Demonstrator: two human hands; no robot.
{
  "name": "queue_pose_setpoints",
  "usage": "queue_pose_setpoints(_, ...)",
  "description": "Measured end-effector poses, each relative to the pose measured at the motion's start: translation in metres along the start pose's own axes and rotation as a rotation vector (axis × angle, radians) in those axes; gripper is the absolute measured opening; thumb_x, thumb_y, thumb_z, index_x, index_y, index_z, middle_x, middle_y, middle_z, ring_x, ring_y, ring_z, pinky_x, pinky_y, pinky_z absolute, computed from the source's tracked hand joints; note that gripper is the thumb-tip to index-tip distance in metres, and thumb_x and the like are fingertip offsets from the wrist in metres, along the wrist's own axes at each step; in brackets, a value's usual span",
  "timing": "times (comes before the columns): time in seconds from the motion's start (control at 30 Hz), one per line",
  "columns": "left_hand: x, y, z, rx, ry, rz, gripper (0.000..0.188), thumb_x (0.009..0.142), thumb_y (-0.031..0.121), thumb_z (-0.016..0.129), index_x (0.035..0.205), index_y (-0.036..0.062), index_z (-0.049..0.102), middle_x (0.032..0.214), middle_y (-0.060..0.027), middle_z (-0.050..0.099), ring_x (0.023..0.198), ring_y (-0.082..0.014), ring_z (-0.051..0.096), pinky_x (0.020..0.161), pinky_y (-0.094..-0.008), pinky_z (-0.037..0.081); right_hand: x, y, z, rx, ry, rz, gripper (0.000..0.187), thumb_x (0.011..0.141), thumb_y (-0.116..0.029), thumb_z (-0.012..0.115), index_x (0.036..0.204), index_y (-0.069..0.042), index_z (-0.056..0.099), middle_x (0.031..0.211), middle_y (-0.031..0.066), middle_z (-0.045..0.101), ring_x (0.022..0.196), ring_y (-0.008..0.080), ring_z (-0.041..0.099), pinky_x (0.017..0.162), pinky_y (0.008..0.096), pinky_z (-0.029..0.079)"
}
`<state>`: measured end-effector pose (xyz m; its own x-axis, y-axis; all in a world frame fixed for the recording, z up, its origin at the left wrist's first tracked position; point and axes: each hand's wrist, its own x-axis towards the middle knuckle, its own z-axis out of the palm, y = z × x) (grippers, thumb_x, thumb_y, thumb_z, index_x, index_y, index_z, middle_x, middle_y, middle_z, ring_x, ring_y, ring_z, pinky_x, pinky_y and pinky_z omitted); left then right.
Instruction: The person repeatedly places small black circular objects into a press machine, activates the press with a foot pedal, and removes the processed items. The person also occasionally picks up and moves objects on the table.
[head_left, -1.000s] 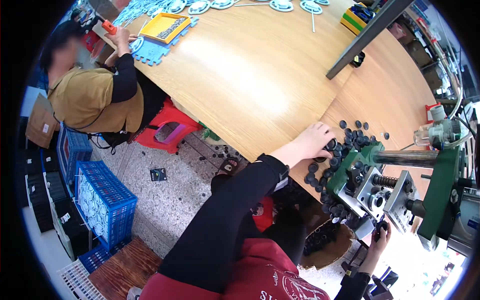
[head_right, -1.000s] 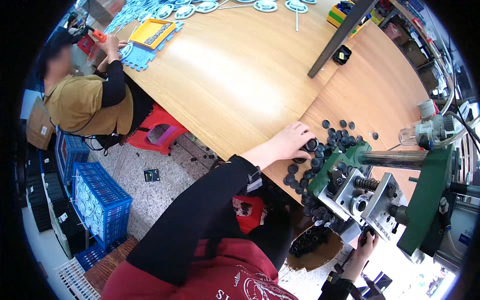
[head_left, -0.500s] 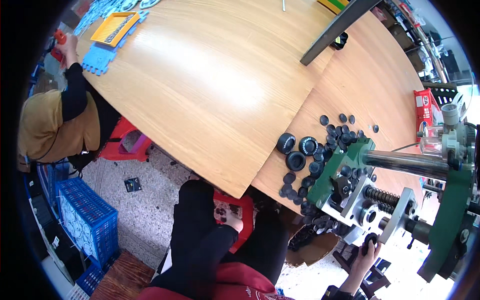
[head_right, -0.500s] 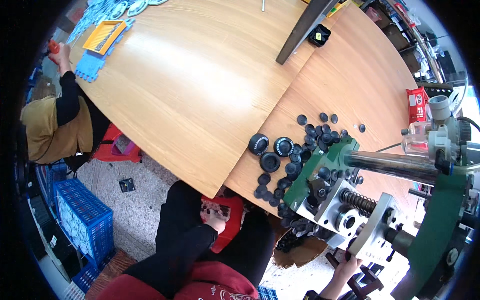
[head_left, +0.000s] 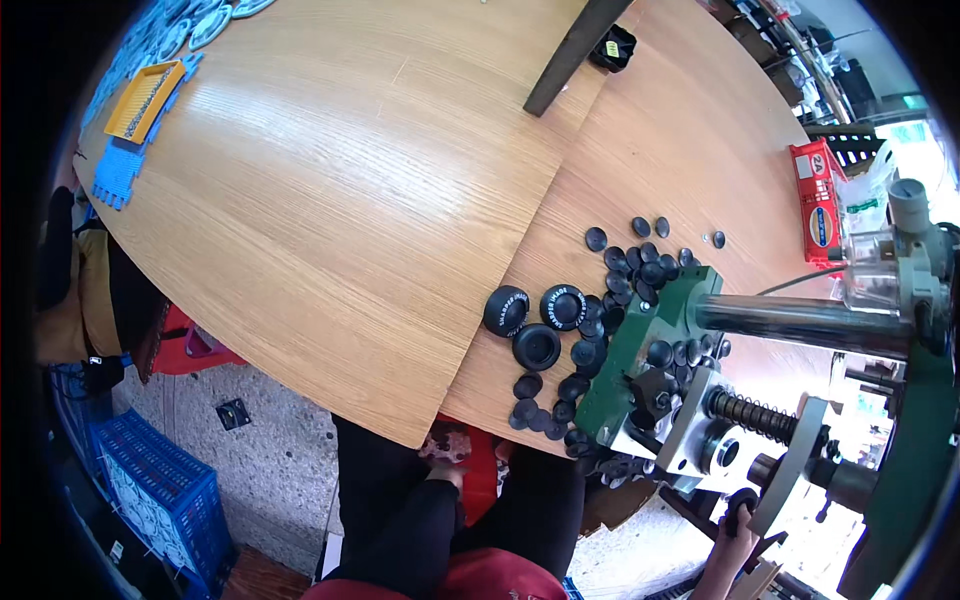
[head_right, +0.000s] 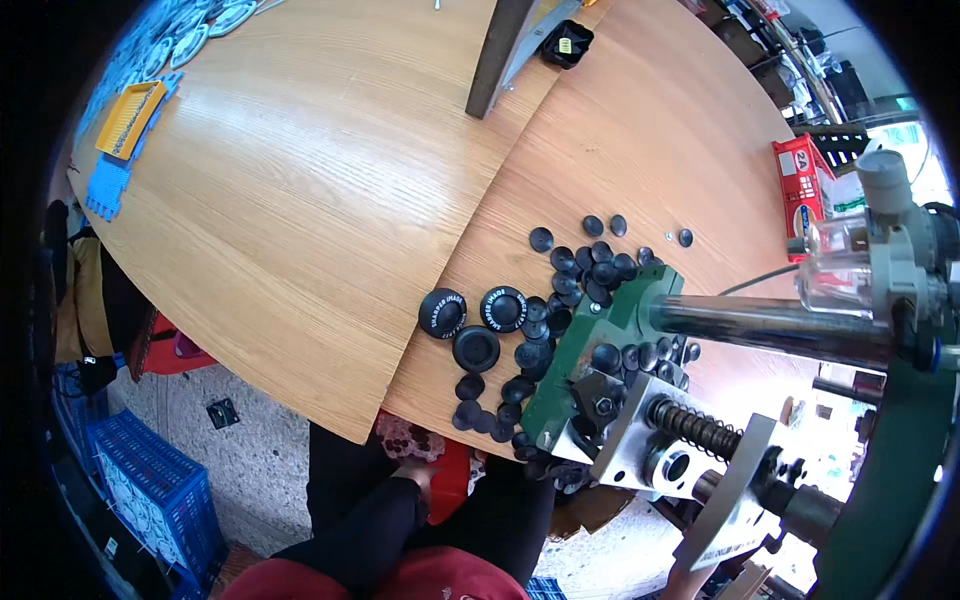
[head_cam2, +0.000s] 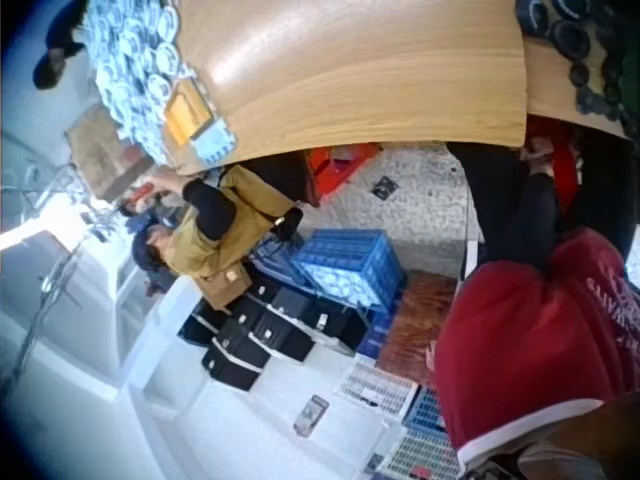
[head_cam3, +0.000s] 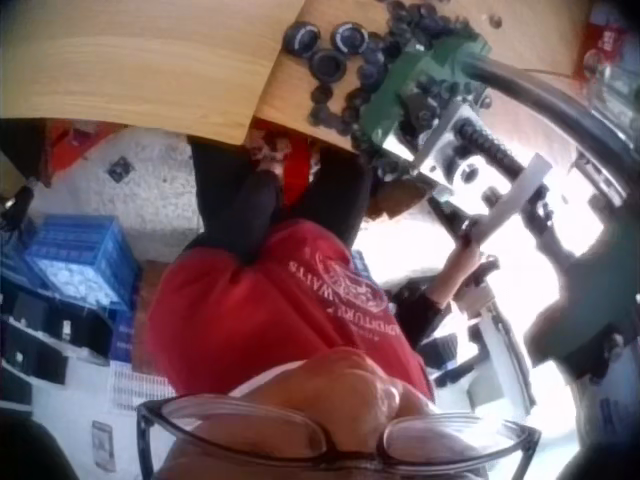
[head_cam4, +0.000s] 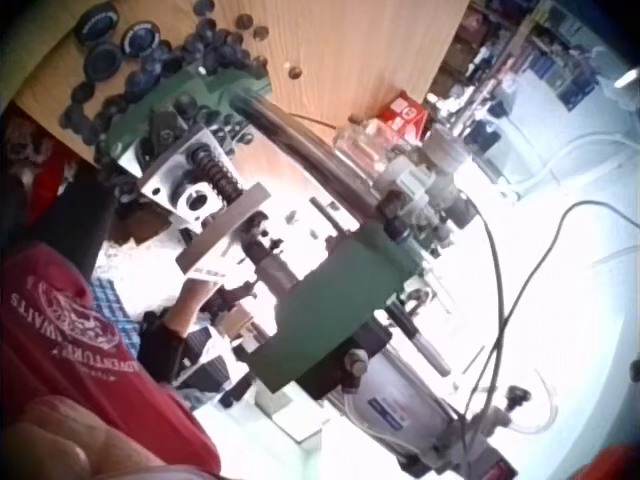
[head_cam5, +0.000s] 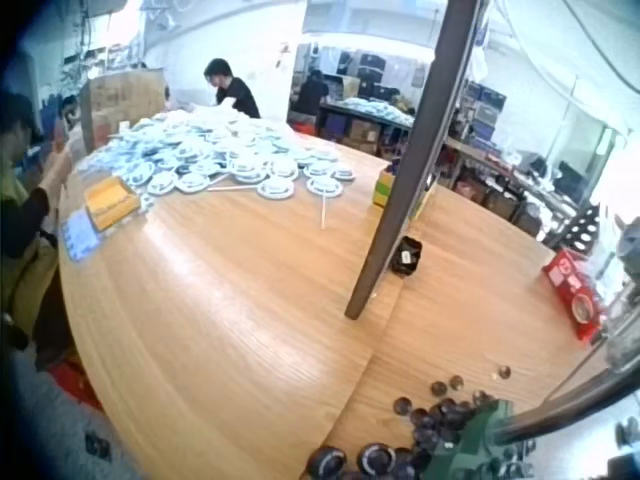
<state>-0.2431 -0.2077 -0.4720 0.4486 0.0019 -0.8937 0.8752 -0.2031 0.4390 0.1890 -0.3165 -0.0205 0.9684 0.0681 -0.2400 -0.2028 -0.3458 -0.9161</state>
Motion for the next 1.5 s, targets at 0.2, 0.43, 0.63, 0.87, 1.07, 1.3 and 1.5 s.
queue_pose_setpoints(0.2, -0.007, 0.088, -0.097, 0.025, -0.038, -0.058, 0.040, 0.088, 0.019, 0.072, 0.128, 0.0145, 0.074, 0.138, -0.0178, 0.066, 0.127, -0.0335, 0.065, 0.108, -0.0434, 0.053, 0.046, 0.006, 0.012, -0.370, -0.195, -0.303, 0.036, 0.097, -0.010, 0.065, 0.132, -0.008, 0.058, 0.115, 0.0076, 0.060, 0.095, 0.0147, 0.063, 0.065, 0.0255, 0.051)
queue_pose_setpoints(0.43, -0.020, 0.160, -0.135, 0.545, -0.154, 0.303, 0.038, 0.088, 0.038, 0.071, 0.109, 0.0067, 0.078, 0.112, -0.0166, 0.076, 0.104, -0.0396, 0.071, 0.089, -0.0494, 0.055, 0.101, 0.010, 0.056, 0.024, -0.125, -0.274, 0.029, 0.101, -0.018, 0.065, 0.129, -0.012, 0.065, 0.113, 0.0047, 0.064, 0.089, 0.0090, 0.060, 0.067, 0.0225, 0.046)
queue_pose_setpoints(0.63, -0.256, 0.203, -0.177, -0.109, 0.018, 0.826, 0.046, 0.106, 0.032, 0.059, 0.146, 0.0106, 0.051, 0.126, -0.0158, 0.066, 0.106, -0.0261, 0.070, 0.094, -0.0413, 0.056, -0.011, 0.006, 0.078, -0.004, -0.452, -0.388, 0.023, 0.094, -0.005, 0.063, 0.116, -0.005, 0.068, 0.097, 0.0021, 0.065, 0.080, 0.0058, 0.057, 0.062, 0.0198, 0.044)
queue_pose_setpoints(0.87, -0.315, 0.260, -0.156, -1.120, 0.016, 1.015, 0.064, 0.112, 0.016, 0.051, 0.168, 0.0183, 0.021, 0.110, -0.0023, 0.058, 0.110, -0.0127, 0.064, 0.108, -0.0343, 0.052, -0.138, -0.003, 0.130, -0.235, -0.679, -1.102, 0.031, 0.079, 0.000, 0.078, 0.109, -0.004, 0.071, 0.100, 0.0135, 0.068, 0.088, 0.0316, 0.070, 0.075, 0.0390, 0.058)
queue_pose_setpoints(1.07, -0.317, 0.261, -0.172, -1.229, -0.163, 0.867, 0.042, 0.113, 0.023, 0.049, 0.153, 0.0093, 0.047, 0.123, -0.0075, 0.065, 0.110, -0.0189, 0.069, 0.100, -0.0370, 0.059, -0.140, 0.004, 0.121, -0.064, -0.764, -1.008, 0.033, 0.082, -0.002, 0.078, 0.113, -0.005, 0.071, 0.103, 0.0136, 0.068, 0.092, 0.0301, 0.070, 0.080, 0.0371, 0.058)
queue_pose_setpoints(1.3, -0.354, 0.277, -0.215, -1.025, 0.265, 0.976, 0.035, 0.115, 0.027, 0.044, 0.140, 0.0050, 0.054, 0.117, -0.0123, 0.069, 0.095, -0.0222, 0.073, 0.081, -0.0354, 0.062, -0.081, 0.019, 0.083, -0.065, -0.504, -0.633, 0.041, 0.091, -0.009, 0.075, 0.126, -0.003, 0.057, 0.108, 0.0099, 0.058, 0.095, 0.0203, 0.061, 0.091, 0.0335, 0.050)
queue_pose_setpoints(1.5, -0.357, 0.299, -0.256, -0.823, 0.455, 1.004, 0.055, 0.104, 0.006, 0.063, 0.154, 0.0058, 0.042, 0.123, -0.0088, 0.064, 0.094, -0.0159, 0.069, 0.081, -0.0289, 0.058, 0.078, 0.064, 0.047, -0.601, -0.006, -0.821, 0.048, 0.090, -0.012, 0.073, 0.130, 0.000, 0.049, 0.123, 0.0236, 0.054, 0.118, 0.0391, 0.056, 0.104, 0.0444, 0.046)
